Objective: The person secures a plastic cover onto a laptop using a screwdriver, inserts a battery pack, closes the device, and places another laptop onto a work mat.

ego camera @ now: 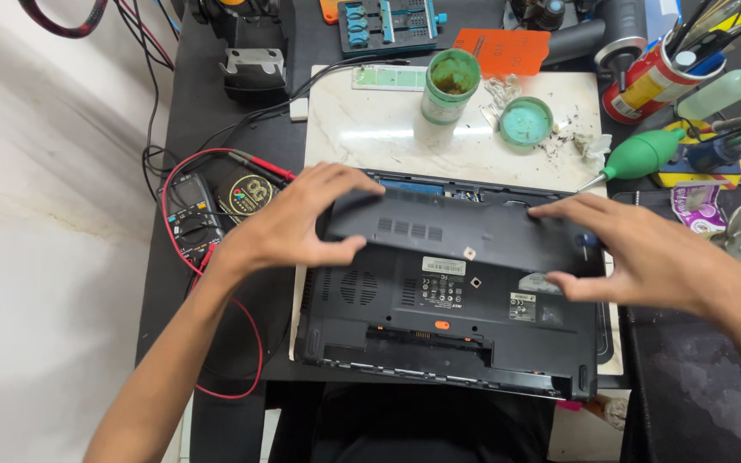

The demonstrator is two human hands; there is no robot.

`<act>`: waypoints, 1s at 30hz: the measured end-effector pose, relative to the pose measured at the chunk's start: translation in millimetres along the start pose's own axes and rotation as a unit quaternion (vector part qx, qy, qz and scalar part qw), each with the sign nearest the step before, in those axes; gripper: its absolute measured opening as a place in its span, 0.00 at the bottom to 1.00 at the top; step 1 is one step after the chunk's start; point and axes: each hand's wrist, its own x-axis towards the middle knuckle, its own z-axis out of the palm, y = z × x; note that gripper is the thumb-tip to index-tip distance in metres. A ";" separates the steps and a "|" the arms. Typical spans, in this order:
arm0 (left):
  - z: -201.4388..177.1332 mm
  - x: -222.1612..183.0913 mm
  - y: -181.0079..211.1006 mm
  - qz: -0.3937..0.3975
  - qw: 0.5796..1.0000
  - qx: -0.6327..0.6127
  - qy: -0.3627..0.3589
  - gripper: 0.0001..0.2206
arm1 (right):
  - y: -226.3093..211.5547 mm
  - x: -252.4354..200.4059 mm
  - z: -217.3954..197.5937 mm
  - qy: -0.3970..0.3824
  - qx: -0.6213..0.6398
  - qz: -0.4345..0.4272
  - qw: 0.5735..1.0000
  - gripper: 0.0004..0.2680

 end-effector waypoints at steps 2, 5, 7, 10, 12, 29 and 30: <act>0.0 8.6 -13.5 0.002 1.000 -0.004 0.004 0.27 | 7.9 10.6 -1.4 0.047 0.036 -0.083 0.995 0.32; 3.2 16.1 -27.3 -0.015 1.000 -0.024 0.011 0.24 | 9.8 19.7 -4.3 0.055 0.074 -0.065 0.994 0.29; 4.9 18.6 -32.5 -0.023 0.999 -0.036 0.014 0.23 | 4.8 20.9 -9.3 0.037 0.078 -0.014 0.996 0.28; 6.6 18.9 -36.1 -0.022 0.999 -0.040 0.017 0.22 | -6.8 18.4 -17.5 -0.001 0.035 0.064 0.997 0.25; 7.6 17.3 -35.9 -0.020 0.999 -0.036 0.022 0.21 | -10.8 15.4 -19.6 -0.039 -0.033 0.134 0.990 0.24; 12.0 13.6 -6.8 -0.032 0.998 0.019 0.041 0.22 | -15.9 -30.7 -23.7 0.084 -0.087 0.093 0.988 0.22; 11.8 14.6 -6.0 -0.034 0.998 0.017 0.042 0.21 | -12.4 -24.6 -29.7 0.058 -0.095 0.084 0.990 0.23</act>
